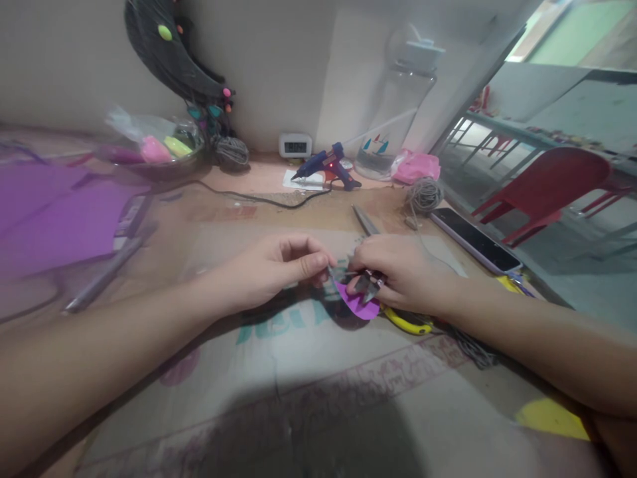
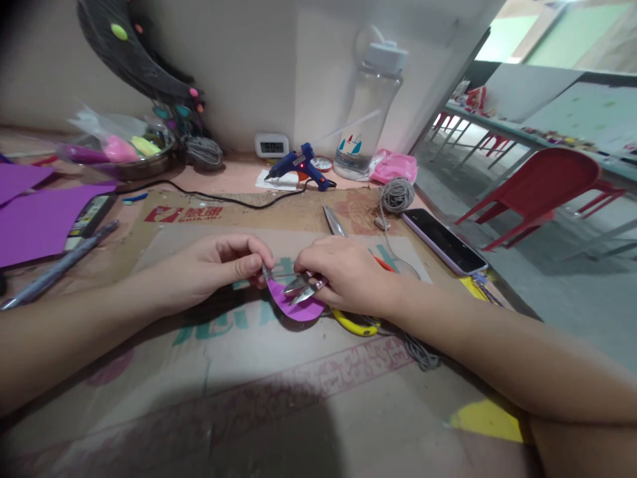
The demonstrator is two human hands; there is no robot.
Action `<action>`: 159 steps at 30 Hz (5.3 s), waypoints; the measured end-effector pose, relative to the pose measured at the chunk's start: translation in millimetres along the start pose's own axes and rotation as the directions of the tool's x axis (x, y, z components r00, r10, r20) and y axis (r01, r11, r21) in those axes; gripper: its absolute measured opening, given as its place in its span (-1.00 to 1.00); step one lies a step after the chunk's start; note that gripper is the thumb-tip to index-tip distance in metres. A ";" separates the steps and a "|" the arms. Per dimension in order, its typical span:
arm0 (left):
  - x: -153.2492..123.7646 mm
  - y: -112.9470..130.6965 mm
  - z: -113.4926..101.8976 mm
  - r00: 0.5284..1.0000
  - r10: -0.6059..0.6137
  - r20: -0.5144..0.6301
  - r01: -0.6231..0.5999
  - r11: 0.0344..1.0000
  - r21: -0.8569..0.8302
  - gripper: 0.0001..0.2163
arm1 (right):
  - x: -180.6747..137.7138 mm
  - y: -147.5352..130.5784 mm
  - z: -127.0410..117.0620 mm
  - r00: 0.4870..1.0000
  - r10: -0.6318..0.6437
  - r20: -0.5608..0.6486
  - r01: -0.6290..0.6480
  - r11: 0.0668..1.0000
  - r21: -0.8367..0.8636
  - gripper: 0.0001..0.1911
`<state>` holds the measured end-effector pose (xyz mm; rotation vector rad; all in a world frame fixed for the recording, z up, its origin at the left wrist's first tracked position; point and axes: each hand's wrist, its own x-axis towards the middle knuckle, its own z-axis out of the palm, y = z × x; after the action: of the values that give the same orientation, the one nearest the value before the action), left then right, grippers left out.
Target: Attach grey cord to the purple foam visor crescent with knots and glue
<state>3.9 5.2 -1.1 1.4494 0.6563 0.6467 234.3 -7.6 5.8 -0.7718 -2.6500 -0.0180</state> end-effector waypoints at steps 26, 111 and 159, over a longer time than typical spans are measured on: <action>0.4 -2.6 1.4 1.000 0.024 0.020 -0.024 1.000 -0.001 -0.94 | 2.2 -8.7 -4.3 0.999 -0.040 -0.021 0.037 0.992 -0.124 -0.57; -0.2 -1.2 2.5 0.999 -0.041 -0.028 0.045 0.987 0.155 -0.87 | 1.5 -12.4 -4.8 1.000 -0.030 0.002 0.030 0.988 -0.152 -0.67; 1.1 -7.4 0.7 0.993 0.087 -0.075 -0.076 0.988 0.137 -0.85 | 1.2 -12.7 -5.7 1.000 0.016 -0.027 -0.021 0.983 -0.185 -0.68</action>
<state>5.2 5.3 -8.5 1.5878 0.7172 0.7400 228.8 -18.4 12.6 -0.8485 -2.6433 -0.2708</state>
